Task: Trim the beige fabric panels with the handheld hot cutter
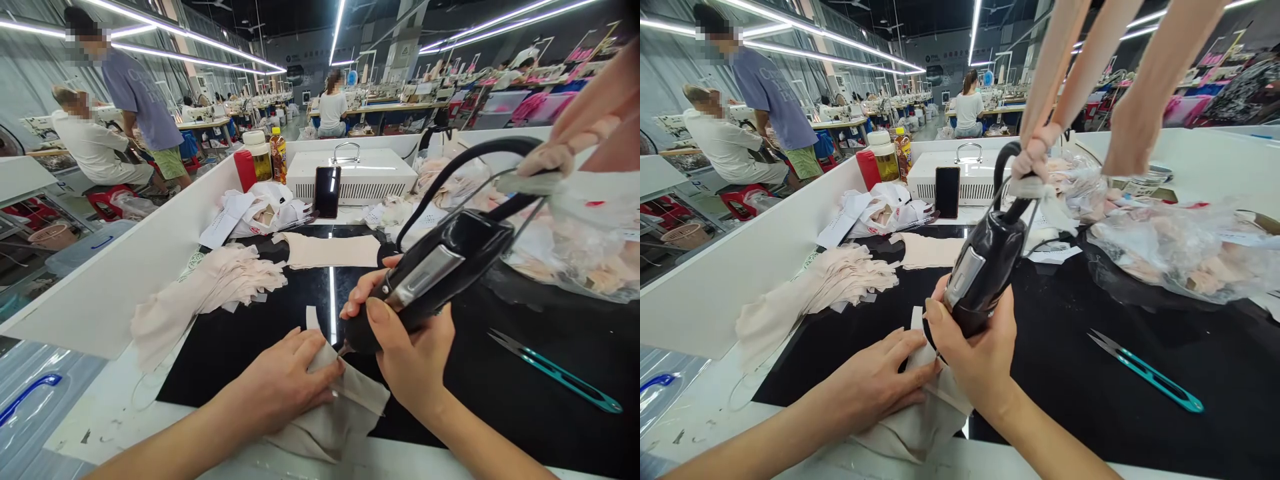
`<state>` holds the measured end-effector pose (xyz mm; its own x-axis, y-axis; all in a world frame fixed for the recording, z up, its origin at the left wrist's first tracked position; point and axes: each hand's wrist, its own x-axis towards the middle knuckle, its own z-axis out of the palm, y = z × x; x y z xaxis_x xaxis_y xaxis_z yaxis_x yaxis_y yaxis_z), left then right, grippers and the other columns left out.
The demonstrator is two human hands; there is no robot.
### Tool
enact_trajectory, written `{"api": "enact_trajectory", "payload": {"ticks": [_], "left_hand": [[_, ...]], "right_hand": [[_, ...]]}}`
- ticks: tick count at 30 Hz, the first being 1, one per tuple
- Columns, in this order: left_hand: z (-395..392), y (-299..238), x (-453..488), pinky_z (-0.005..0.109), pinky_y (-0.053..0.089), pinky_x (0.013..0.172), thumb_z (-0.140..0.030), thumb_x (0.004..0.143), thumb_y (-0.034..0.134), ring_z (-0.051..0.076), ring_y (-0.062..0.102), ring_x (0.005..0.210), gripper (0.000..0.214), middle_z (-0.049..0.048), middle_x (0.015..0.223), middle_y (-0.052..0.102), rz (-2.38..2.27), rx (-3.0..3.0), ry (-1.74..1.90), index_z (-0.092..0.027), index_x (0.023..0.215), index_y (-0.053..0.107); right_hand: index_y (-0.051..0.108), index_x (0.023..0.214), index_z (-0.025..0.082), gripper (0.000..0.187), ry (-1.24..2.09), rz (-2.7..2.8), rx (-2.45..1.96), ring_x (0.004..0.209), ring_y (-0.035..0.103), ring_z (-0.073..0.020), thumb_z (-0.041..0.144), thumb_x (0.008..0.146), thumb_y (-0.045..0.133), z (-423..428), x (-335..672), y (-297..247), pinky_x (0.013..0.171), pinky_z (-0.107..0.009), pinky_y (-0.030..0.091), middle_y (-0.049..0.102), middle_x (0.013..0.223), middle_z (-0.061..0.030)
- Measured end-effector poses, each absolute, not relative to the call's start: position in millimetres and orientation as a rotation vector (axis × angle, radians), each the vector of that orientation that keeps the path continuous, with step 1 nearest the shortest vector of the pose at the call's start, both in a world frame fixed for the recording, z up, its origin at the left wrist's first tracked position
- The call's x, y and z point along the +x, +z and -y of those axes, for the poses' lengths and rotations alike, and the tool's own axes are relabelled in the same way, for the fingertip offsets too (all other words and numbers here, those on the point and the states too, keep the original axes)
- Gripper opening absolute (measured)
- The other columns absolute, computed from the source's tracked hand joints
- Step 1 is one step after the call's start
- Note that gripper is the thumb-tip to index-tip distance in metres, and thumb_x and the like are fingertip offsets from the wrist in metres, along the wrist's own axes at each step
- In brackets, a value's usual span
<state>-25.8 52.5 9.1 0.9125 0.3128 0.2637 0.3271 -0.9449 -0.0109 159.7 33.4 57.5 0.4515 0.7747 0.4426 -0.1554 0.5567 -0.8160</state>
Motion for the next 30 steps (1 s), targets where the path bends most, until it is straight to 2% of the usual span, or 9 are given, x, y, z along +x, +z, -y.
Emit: {"api": "enact_trajectory", "payload": {"ticks": [9,16,23,26,30], "left_hand": [[-52.5,8.8,-25.9,0.044,0.061,0.099,-0.036,0.104,0.071,0.029,0.062,0.118,0.038,0.0157,0.125,0.061,0.508,-3.041,-0.434,-0.019,0.137,0.06],[-51.2,6.4,-25.9,0.046,0.061,0.099,-0.033,0.105,0.069,0.031,0.062,0.121,0.036,0.0173,0.127,0.06,0.562,-3.1,-0.423,-0.019,0.137,0.061],[-51.4,7.9,-24.8,0.047,0.062,0.1,-0.027,0.105,0.067,0.031,0.062,0.123,0.036,0.0176,0.129,0.061,0.547,-3.124,-0.458,-0.017,0.138,0.059],[-53.8,9.4,-28.6,0.043,0.062,0.101,-0.027,0.105,0.067,0.029,0.065,0.119,0.032,0.0157,0.128,0.062,0.566,-3.16,-0.488,-0.015,0.133,0.06],[-62.8,12.5,-35.4,0.037,0.062,0.103,-0.025,0.111,0.055,0.025,0.067,0.117,0.017,0.0133,0.125,0.066,0.634,-3.186,-0.56,-0.015,0.121,0.063]], "right_hand": [[0.057,0.111,0.028,0.036,0.669,0.931,-0.812,0.061,0.067,-0.0135,0.02,0.086,0.08,-38.7,156.8,56.9,0.06,-0.03,0.062,0.071,0.082,0.0055],[0.056,0.109,0.029,0.038,0.687,0.919,-0.74,0.061,0.066,-0.013,0.019,0.084,0.082,-45.7,153.8,58.3,0.06,-0.03,0.062,0.07,0.08,0.0069],[0.055,0.114,0.029,0.036,0.69,0.951,-0.783,0.061,0.067,-0.0126,0.018,0.089,0.077,-46.5,153.1,54.0,0.06,-0.029,0.062,0.07,0.083,0.0067],[0.054,0.113,0.028,0.038,0.67,0.944,-0.78,0.06,0.067,-0.0125,0.017,0.086,0.079,-46.3,152.3,54.8,0.06,-0.029,0.062,0.07,0.082,0.007],[0.054,0.112,0.028,0.039,0.663,0.936,-0.782,0.06,0.067,-0.0128,0.019,0.085,0.08,-46.8,152.0,55.2,0.06,-0.029,0.062,0.071,0.081,0.0069]]}}
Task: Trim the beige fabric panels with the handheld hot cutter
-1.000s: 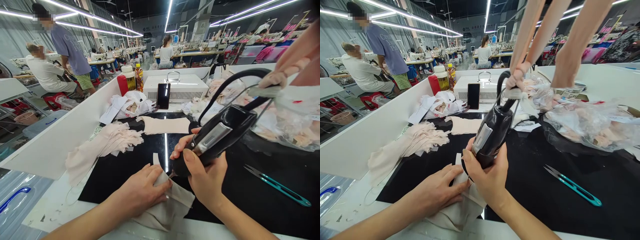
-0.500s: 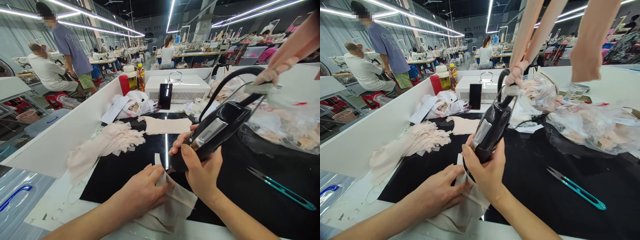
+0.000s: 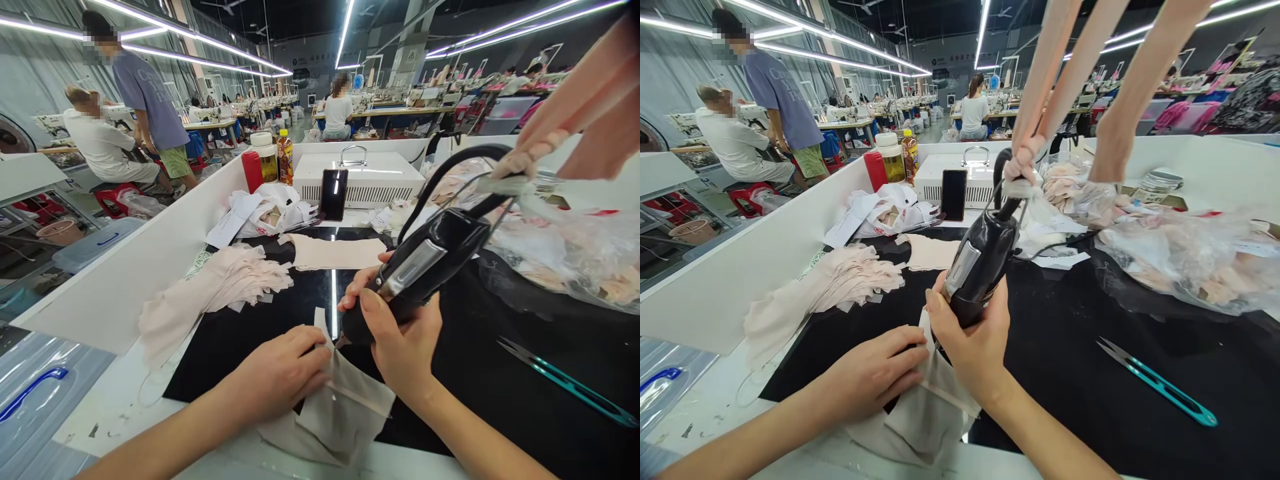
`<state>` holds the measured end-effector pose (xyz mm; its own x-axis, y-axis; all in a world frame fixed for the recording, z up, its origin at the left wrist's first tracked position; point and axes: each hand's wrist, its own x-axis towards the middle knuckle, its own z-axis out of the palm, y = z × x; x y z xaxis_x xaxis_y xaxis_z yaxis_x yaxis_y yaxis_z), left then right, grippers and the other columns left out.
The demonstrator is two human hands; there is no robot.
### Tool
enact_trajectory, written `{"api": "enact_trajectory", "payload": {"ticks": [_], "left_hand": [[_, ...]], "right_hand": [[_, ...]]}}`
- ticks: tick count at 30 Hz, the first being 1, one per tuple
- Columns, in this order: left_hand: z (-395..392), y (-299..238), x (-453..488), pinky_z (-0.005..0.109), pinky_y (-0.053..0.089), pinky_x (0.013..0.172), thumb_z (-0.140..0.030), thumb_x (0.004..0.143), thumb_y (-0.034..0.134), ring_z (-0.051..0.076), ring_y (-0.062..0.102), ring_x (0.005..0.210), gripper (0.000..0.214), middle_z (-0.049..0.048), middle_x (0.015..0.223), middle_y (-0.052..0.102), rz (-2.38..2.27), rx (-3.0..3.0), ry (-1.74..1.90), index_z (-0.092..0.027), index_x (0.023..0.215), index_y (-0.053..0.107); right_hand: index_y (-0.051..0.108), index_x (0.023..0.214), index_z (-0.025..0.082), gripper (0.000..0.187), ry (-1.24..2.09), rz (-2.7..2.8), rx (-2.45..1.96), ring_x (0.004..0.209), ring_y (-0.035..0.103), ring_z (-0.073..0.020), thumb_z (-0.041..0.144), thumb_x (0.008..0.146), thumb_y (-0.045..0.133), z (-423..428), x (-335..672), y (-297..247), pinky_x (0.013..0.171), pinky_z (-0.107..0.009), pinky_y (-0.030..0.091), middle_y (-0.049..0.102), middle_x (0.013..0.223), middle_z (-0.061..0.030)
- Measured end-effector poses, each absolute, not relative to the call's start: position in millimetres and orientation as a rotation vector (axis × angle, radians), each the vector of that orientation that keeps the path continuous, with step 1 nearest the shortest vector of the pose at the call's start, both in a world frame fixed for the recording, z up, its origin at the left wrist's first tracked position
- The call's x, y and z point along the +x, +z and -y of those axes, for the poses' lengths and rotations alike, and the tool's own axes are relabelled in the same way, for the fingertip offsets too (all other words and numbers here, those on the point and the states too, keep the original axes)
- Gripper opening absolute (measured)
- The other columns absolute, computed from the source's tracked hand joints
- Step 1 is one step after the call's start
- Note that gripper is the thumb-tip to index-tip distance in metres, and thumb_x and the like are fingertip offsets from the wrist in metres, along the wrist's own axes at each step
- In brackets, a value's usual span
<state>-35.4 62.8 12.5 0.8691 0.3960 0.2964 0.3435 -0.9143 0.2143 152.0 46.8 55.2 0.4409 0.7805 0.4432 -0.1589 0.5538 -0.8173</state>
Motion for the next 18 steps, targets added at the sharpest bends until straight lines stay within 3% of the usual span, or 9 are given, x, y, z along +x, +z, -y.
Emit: {"api": "enact_trajectory", "payload": {"ticks": [8,18], "left_hand": [[-84.6,18.1,-27.9,0.033,0.058,0.11,-0.006,0.107,0.046,0.021,0.066,0.126,0.027,0.0121,0.128,0.07,-0.484,2.788,0.506,-0.014,0.125,0.065],[-90.8,15.0,-37.9,0.029,0.058,0.096,-0.009,0.108,0.046,0.02,0.069,0.108,0.029,0.0094,0.116,0.071,-0.499,2.685,0.499,-0.017,0.118,0.072]], "right_hand": [[0.055,0.11,0.029,0.039,0.649,0.937,-0.795,0.06,0.066,-0.0131,0.021,0.082,0.082,-48.2,152.8,56.1,0.061,-0.03,0.061,0.071,0.079,0.0071],[0.055,0.108,0.029,0.038,0.657,0.929,-0.775,0.06,0.067,-0.013,0.026,0.084,0.084,-47.1,151.8,58.0,0.06,-0.029,0.061,0.071,0.079,0.0074]]}}
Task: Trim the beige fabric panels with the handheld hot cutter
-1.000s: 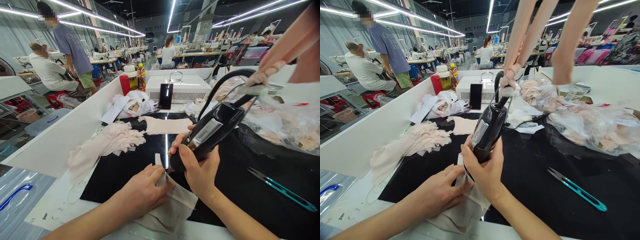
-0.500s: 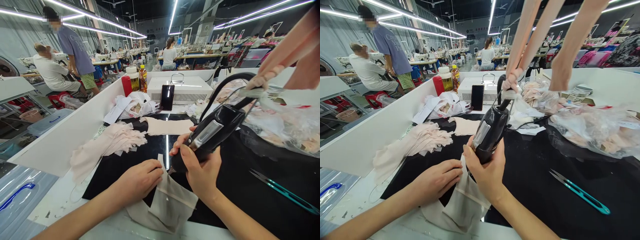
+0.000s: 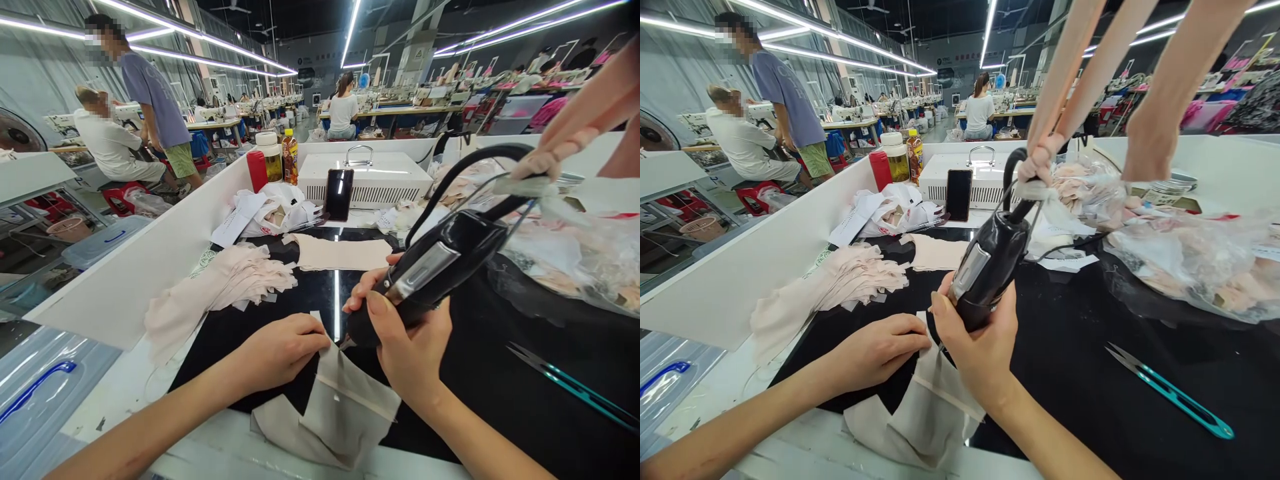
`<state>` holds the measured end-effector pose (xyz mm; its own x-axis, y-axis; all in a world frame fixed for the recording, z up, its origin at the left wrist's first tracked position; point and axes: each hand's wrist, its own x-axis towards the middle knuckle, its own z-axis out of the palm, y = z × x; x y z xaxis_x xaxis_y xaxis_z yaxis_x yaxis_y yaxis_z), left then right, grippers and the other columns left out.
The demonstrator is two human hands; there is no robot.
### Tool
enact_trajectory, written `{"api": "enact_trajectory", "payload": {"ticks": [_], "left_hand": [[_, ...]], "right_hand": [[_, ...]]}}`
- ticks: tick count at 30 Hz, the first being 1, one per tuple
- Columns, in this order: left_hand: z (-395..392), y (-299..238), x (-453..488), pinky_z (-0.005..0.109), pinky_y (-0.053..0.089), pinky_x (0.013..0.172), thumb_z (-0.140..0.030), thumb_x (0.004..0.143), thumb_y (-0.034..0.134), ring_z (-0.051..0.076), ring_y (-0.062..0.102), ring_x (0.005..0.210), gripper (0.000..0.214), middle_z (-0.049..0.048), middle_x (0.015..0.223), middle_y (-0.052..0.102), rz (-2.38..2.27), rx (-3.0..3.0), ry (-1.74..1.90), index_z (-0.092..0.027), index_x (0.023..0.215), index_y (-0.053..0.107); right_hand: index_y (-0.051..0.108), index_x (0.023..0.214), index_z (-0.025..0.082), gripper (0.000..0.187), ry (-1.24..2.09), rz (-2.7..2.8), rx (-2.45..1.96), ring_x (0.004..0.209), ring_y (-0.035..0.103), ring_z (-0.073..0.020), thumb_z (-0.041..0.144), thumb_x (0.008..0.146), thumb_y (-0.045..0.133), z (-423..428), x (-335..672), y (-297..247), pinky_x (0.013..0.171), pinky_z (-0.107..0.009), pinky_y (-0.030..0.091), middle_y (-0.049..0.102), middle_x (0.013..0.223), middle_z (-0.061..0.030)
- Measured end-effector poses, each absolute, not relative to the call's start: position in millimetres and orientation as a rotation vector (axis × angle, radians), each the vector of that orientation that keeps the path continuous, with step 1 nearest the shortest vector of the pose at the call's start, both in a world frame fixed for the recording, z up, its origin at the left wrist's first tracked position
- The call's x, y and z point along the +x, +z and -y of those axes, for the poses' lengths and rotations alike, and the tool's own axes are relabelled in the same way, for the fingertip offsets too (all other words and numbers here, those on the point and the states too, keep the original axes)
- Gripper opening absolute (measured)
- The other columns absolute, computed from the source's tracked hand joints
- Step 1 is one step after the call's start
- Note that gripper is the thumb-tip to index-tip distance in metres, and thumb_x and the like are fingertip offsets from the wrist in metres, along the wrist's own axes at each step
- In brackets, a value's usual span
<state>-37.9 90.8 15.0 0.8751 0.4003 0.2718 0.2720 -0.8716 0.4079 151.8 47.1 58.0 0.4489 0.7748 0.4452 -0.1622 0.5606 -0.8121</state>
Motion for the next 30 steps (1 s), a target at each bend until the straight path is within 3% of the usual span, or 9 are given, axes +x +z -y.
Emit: {"api": "enact_trajectory", "payload": {"ticks": [8,30], "left_hand": [[-83.3,17.0,-43.0,0.029,0.059,0.095,-0.023,0.113,0.049,0.02,0.07,0.107,0.026,0.0109,0.12,0.07,-0.516,2.677,0.491,-0.018,0.127,0.071],[-75.8,4.9,-41.5,0.034,0.062,0.097,-0.024,0.113,0.049,0.023,0.069,0.111,0.026,0.0132,0.124,0.067,-0.526,2.827,0.547,-0.017,0.127,0.071]], "right_hand": [[0.056,0.112,0.029,0.04,0.644,0.936,-0.793,0.062,0.067,-0.0147,0.035,0.087,0.086,-45.3,153.7,55.3,0.062,-0.033,0.06,0.069,0.081,0.006],[0.057,0.118,0.027,0.039,0.651,0.947,-0.738,0.061,0.067,-0.0138,0.033,0.09,0.084,-60.2,152.0,52.1,0.065,-0.033,0.061,0.07,0.082,0.0063]]}}
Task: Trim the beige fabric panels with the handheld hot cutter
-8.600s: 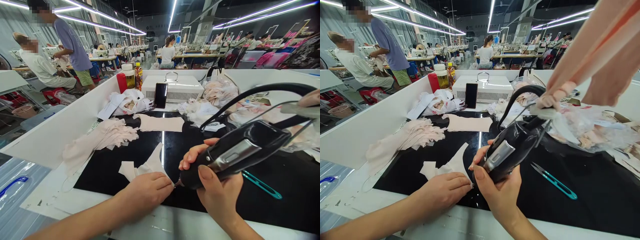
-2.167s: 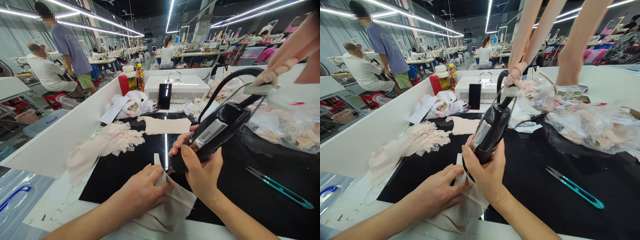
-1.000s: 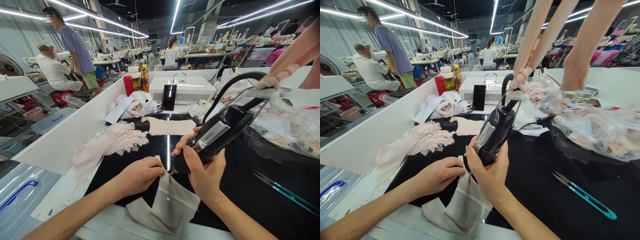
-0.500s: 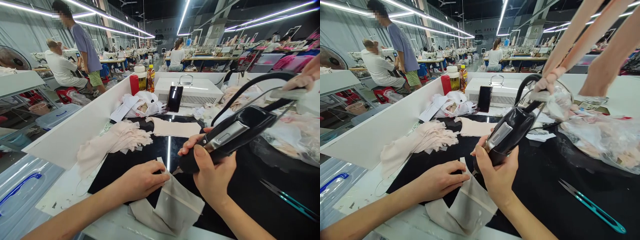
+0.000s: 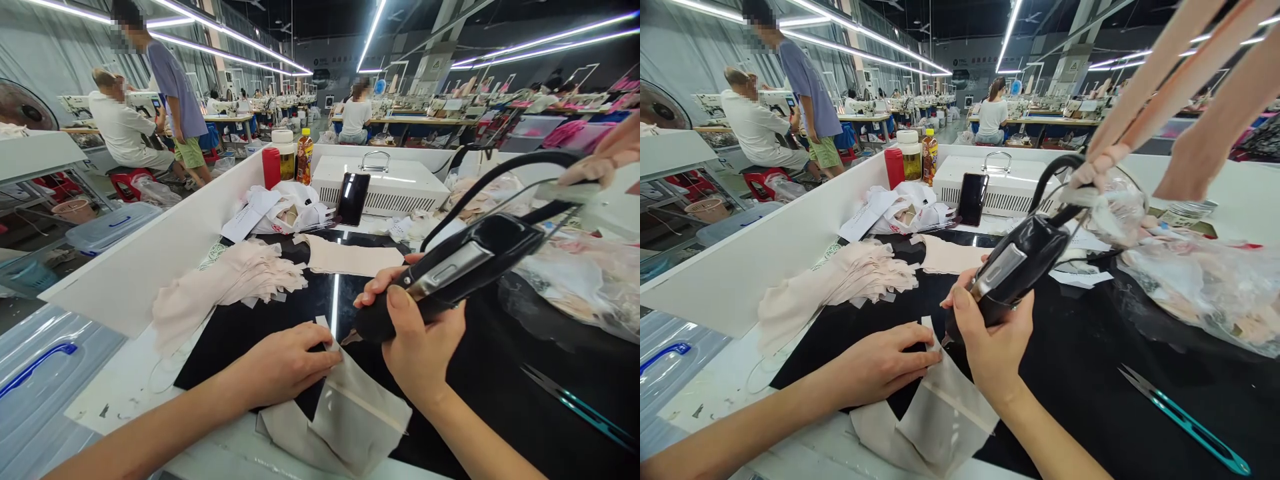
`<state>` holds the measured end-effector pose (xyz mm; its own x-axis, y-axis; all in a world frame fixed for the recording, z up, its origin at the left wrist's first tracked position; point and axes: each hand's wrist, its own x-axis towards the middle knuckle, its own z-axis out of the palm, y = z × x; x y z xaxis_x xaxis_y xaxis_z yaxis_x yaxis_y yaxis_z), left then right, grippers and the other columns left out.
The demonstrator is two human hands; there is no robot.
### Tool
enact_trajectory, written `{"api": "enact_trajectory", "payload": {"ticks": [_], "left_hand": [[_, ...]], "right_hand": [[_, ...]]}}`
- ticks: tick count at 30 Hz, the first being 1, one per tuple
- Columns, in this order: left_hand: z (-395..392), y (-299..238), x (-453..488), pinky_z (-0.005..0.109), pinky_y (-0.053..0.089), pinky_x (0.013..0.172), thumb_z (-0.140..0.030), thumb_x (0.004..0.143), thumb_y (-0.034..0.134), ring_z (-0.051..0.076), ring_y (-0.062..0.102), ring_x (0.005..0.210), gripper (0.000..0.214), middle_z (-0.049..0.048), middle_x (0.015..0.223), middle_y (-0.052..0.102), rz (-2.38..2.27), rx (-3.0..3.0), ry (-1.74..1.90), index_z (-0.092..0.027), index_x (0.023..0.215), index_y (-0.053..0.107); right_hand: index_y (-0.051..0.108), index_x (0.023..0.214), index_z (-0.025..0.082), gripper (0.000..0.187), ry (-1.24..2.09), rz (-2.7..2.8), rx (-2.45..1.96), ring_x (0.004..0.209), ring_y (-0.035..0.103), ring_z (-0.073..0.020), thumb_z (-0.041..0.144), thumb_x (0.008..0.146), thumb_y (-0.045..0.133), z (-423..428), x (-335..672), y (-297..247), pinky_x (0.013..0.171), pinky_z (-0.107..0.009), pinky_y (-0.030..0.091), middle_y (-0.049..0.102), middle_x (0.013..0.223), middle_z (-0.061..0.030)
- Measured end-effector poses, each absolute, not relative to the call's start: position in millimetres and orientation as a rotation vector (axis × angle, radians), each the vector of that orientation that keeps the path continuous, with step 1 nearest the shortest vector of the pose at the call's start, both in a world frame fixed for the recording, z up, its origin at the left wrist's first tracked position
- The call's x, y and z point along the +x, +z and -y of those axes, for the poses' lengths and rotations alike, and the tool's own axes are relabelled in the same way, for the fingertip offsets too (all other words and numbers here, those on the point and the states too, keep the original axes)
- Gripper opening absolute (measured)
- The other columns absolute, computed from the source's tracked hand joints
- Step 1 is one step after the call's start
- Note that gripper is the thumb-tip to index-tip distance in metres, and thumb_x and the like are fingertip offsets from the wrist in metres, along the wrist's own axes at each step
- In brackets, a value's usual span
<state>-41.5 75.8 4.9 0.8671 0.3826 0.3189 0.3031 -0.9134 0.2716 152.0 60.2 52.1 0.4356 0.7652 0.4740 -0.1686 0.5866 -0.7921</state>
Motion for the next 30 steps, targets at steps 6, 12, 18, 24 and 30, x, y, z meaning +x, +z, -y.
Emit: {"api": "enact_trajectory", "payload": {"ticks": [6,12,18,24,30], "left_hand": [[-76.6,3.5,-42.8,0.035,0.06,0.104,-0.023,0.113,0.05,0.024,0.068,0.116,0.026,0.0142,0.125,0.068,-0.489,2.844,0.598,-0.015,0.128,0.07],[-77.3,2.5,-42.3,0.039,0.056,0.113,-0.022,0.113,0.051,0.026,0.066,0.124,0.027,0.0139,0.126,0.069,-0.463,2.83,0.616,-0.014,0.129,0.07],[-76.8,2.9,-41.4,0.04,0.058,0.111,-0.022,0.112,0.05,0.026,0.067,0.121,0.027,0.0141,0.123,0.069,-0.469,2.827,0.616,-0.013,0.126,0.071],[-77.0,4.2,-42.3,0.039,0.059,0.109,-0.023,0.113,0.049,0.026,0.066,0.121,0.027,0.0136,0.124,0.068,-0.48,2.83,0.594,-0.015,0.128,0.071],[-77.5,2.9,-43.0,0.04,0.059,0.109,-0.023,0.112,0.05,0.027,0.067,0.12,0.027,0.0136,0.122,0.068,-0.476,2.845,0.608,-0.014,0.127,0.071]], "right_hand": [[0.058,0.115,0.029,0.039,0.628,0.943,-0.737,0.061,0.067,-0.0133,0.034,0.088,0.084,-71.5,150.5,50.8,0.063,-0.032,0.062,0.07,0.083,0.007],[0.058,0.114,0.028,0.037,0.672,0.928,-0.713,0.061,0.067,-0.013,0.031,0.087,0.084,-69.8,146.9,51.7,0.063,-0.032,0.062,0.069,0.082,0.0071],[0.058,0.115,0.028,0.038,0.714,0.919,-0.7,0.062,0.068,-0.0134,0.028,0.087,0.083,-65.0,147.3,52.3,0.063,-0.032,0.061,0.07,0.083,0.0069],[0.059,0.117,0.028,0.04,0.701,0.925,-0.693,0.061,0.067,-0.0129,0.03,0.087,0.085,-64.7,147.2,52.0,0.062,-0.032,0.06,0.071,0.083,0.0065],[0.058,0.114,0.028,0.04,0.658,0.915,-0.698,0.061,0.068,-0.013,0.032,0.086,0.086,-68.5,148.2,52.1,0.063,-0.032,0.061,0.071,0.083,0.007]]}}
